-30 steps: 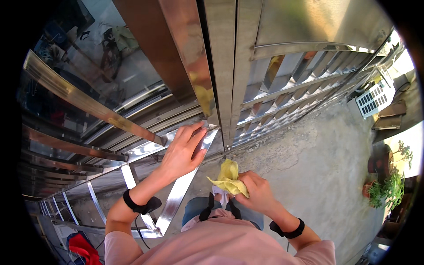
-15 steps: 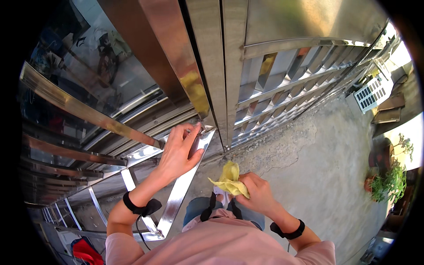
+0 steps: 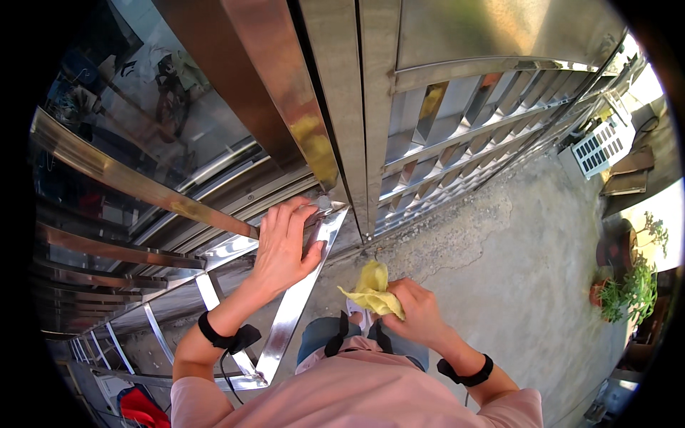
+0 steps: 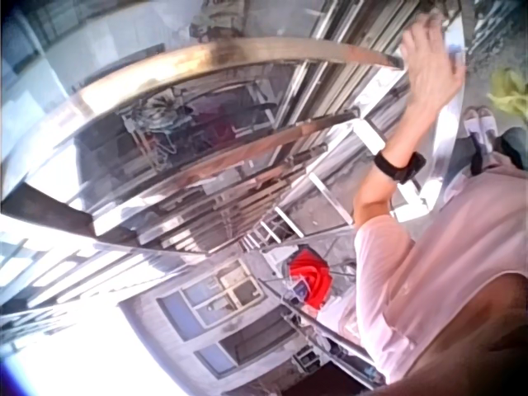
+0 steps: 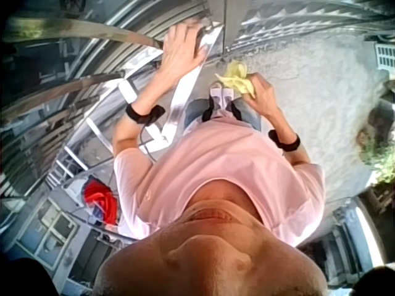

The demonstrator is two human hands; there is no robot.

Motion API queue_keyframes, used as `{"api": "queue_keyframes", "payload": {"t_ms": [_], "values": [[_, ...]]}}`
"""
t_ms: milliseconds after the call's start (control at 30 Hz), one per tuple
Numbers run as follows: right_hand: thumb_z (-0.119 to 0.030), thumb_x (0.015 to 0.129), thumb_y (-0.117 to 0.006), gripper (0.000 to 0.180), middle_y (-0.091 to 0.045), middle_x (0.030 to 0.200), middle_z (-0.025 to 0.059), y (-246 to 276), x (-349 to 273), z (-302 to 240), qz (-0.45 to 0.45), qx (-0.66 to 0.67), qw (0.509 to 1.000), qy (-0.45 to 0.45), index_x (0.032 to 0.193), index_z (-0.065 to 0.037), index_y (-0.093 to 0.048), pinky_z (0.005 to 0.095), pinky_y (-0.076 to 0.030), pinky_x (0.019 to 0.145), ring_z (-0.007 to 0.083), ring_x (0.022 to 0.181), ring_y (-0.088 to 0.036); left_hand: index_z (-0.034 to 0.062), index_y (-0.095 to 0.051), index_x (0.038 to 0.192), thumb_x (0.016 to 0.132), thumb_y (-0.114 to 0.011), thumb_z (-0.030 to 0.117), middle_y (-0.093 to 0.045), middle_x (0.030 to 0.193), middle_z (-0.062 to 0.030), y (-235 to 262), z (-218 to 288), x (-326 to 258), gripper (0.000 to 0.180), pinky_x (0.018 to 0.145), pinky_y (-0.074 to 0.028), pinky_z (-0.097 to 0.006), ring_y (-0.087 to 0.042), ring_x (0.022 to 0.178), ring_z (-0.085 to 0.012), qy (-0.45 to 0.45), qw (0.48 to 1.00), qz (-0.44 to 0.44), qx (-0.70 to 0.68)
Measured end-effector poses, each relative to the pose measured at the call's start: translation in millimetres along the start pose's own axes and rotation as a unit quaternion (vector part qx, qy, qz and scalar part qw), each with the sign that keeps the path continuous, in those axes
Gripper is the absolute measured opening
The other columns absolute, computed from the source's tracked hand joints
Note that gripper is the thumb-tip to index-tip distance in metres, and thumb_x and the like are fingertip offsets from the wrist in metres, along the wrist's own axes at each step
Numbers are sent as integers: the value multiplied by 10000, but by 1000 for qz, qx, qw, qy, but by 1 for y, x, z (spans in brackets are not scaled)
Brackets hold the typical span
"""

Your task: The person prepares a yellow cloth by soaking it in a metal bowl of water, then wrings it out. They proceed to wipe the exterior glass and metal frame of a window on a balcony, moving systematically across the surface.

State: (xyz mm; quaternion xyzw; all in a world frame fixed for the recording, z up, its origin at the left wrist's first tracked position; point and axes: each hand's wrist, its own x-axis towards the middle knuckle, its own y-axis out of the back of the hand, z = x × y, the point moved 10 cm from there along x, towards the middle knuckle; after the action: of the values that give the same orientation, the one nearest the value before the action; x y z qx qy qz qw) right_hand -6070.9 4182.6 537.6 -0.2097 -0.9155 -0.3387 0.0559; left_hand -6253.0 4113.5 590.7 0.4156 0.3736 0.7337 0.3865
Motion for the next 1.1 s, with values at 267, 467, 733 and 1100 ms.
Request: {"api": "queue_keyframes", "payload": {"t_ms": [267, 467, 733, 1100], "values": [[-76, 651, -702, 325, -597, 864, 137, -3, 5, -1, -4, -1, 1000, 2, 929, -32, -539, 358, -487, 637, 316, 739, -598, 57, -510, 1194, 693, -680, 238, -454, 1284, -99, -9, 2, 0, 560, 940, -326, -438, -412, 1134, -316, -31, 998, -43, 35], [-129, 681, -689, 290, -605, 895, 129, 1, 8, 4, 14, -7, 1000, 0, 916, -34, -547, 361, -504, 632, 314, 751, -611, 48, -494, 1228, 693, -682, 246, -434, 1307, -96, 5, 9, 0, 601, 949, -311, -426, -400, 1156, -293, -23, 997, -58, 53], [-193, 719, -654, 327, -577, 874, 119, 21, 3, 38, 43, 11, 999, 5, 986, -48, -535, 385, -502, 645, 307, 765, -596, 56, -482, 1245, 685, -688, 246, -427, 1298, -109, -15, 9, 2, 626, 969, -272, -459, -389, 1153, -307, -2, 988, -123, 96], [-287, 846, -616, 363, -606, 844, 143, 194, -88, 200, 176, 206, 927, -261, 1090, -36, -518, 349, -463, 679, 279, 785, -616, 55, -576, 956, 670, -696, 170, -616, 929, -101, -56, 180, 51, 331, 743, -465, -387, -605, 836, -264, -39, 965, -247, -83]]}}
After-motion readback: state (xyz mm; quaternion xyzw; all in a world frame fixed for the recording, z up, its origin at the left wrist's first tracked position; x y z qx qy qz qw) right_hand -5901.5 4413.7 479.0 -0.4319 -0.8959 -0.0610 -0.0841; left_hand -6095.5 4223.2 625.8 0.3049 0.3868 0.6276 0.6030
